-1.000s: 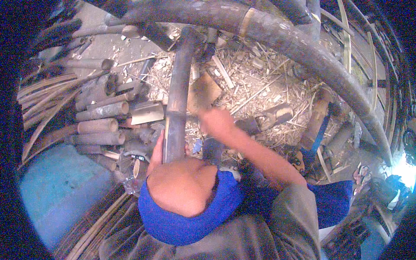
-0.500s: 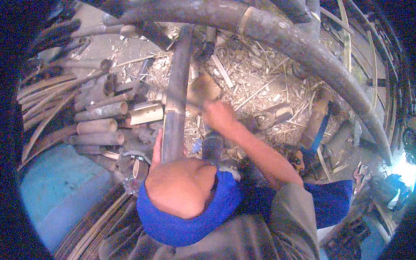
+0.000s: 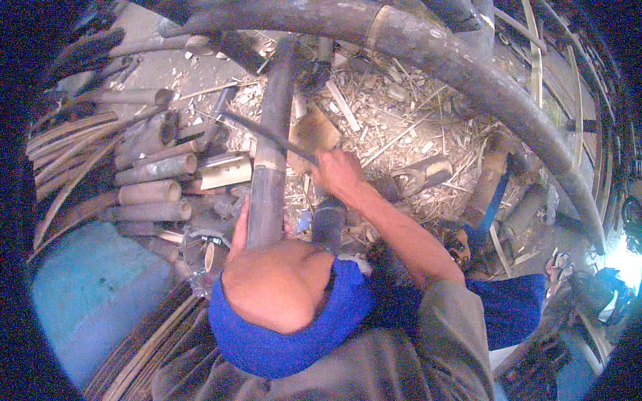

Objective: The person assembles a bamboo frame by fitting poles into joints and securing them with thin strips. They then use a knife to shave and smooth the ends of bamboo pieces to prepare them for insertion.

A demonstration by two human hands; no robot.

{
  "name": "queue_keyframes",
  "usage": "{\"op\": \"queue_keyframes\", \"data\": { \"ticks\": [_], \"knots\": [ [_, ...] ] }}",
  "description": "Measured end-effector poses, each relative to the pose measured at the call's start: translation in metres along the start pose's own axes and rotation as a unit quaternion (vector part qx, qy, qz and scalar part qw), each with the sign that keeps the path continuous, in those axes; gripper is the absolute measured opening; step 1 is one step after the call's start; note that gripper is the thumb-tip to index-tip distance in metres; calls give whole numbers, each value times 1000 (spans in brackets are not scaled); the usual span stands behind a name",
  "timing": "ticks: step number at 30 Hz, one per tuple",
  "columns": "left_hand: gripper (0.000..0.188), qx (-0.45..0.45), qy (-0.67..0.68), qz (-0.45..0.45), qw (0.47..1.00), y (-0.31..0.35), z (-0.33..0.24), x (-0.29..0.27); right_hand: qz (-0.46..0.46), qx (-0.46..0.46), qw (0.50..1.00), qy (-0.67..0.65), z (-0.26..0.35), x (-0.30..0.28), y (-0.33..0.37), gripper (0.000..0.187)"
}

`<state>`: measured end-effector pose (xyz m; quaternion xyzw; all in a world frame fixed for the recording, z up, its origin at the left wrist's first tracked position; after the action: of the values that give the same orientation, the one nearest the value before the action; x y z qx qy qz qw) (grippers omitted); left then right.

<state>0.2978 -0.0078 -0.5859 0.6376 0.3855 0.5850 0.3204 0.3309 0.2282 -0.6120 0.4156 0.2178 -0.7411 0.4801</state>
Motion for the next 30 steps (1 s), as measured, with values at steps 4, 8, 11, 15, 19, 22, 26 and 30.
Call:
{"op": "queue_keyframes", "data": {
  "ticks": [4, 8, 11, 15, 19, 22, 26, 30],
  "knots": [
    [83, 17, -9, 34, 999, -2, 2, -8, 91, -141, 985, 24, 36, 7, 38, 23],
    [84, 28, -8, -8, 1000, -5, -3, -7, 34, -92, 995, 28, 14, 12, 19, 26],
    [85, 73, -23, -16, 997, -1, -1, 1, 64, -195, 979, -7, 51, 3, 46, 21],
    [86, 57, -62, -61, 995, 2, -6, 3, 33, 22, 999, 22, -2, -6, -10, 24],
    [85, 59, -16, -48, 997, 2, 2, 1, 103, -105, 987, 62, 24, 9, 25, 25],
    [86, 36, -55, -38, 997, -1, -4, -3, 46, -42, 998, 14, 3, 9, 7, 21],
    [85, 37, -7, -23, 999, -3, 0, -4, 137, -84, 985, 56, 27, 0, 21, 21],
    [87, 42, -20, -29, 999, 8, 2, -3, 65, -49, 997, 15, 6, 15, 10, 25]
  ]
}}
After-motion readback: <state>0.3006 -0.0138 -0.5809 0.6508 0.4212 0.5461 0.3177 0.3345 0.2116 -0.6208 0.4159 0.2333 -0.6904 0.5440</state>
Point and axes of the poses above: each hand's wrist, its own y-axis away from the middle knuckle, its own x-axis out of the palm, z = x × y, the point moved 4 cm from there along -y, towards the middle knuckle, and after that the axes turned 8 degrees about -z, right-handed, at the moved point
